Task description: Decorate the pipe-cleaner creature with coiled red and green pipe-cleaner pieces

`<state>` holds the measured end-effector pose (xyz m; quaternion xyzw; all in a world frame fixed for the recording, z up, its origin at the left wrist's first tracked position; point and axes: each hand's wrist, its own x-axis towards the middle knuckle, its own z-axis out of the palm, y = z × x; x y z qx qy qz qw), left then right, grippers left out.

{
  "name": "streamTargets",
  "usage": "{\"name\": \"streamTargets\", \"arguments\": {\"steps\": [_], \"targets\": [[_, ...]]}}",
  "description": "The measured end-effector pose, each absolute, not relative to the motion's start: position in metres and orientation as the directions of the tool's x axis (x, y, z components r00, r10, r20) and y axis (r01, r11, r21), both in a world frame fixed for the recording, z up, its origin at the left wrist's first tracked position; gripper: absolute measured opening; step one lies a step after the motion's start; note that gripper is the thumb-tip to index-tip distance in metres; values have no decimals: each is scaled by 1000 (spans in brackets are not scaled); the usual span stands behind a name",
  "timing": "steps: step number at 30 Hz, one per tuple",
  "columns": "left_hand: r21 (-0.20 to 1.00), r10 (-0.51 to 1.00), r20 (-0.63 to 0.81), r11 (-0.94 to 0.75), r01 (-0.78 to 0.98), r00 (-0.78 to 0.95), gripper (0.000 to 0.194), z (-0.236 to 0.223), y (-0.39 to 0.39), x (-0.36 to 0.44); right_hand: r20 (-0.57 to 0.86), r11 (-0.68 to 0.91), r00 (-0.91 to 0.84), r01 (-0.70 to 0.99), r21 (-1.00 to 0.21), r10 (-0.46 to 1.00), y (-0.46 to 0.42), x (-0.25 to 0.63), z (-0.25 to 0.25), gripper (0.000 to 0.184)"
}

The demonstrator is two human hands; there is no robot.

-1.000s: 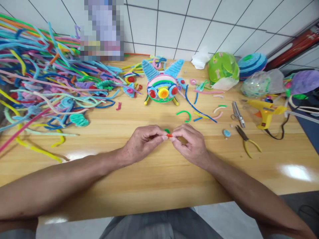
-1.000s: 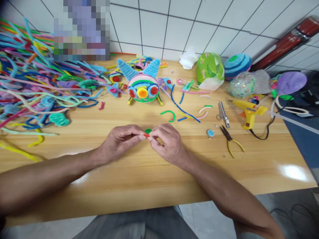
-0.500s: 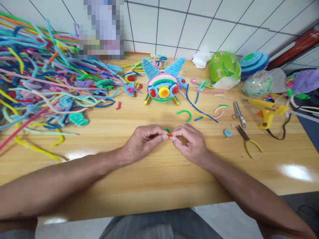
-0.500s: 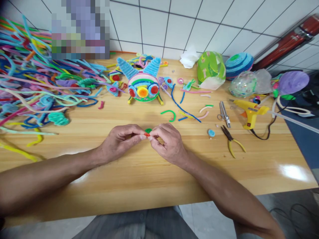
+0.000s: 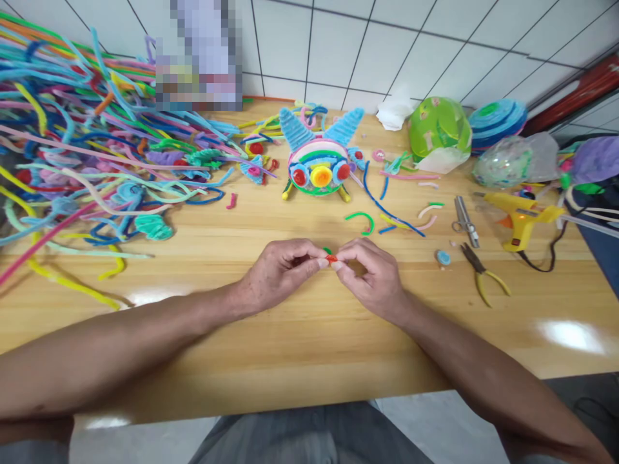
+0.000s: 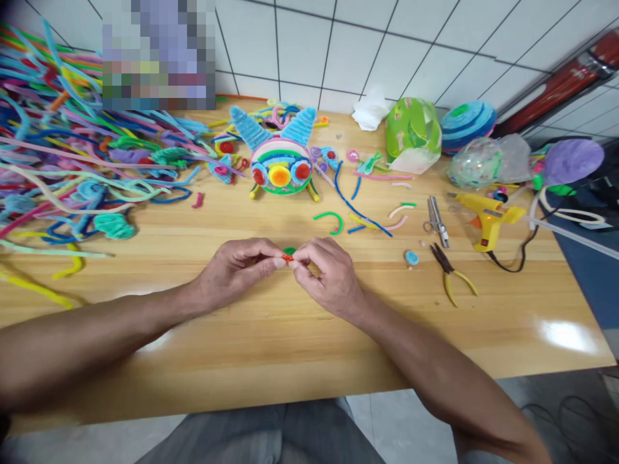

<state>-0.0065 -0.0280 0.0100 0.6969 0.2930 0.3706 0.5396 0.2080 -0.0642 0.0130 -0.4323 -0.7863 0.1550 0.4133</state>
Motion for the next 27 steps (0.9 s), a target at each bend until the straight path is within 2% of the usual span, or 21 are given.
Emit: {"name": "streamTargets", "arguments": {"steps": [9,17,27], "targets": [[969,814,201,-248,12,545,18,11,-28,-7,492,554,-275,559,-616,826,-65,209,13,11],[972,820,195,-235,6,538,25,10,-29,-6,466,521,-252,548,-654,848,-64,209,12,11],[973,817,199,-232,-8,542,25,11,-29,-6,474,532,-259,548,-645,841,-64,209,13,10]]}}
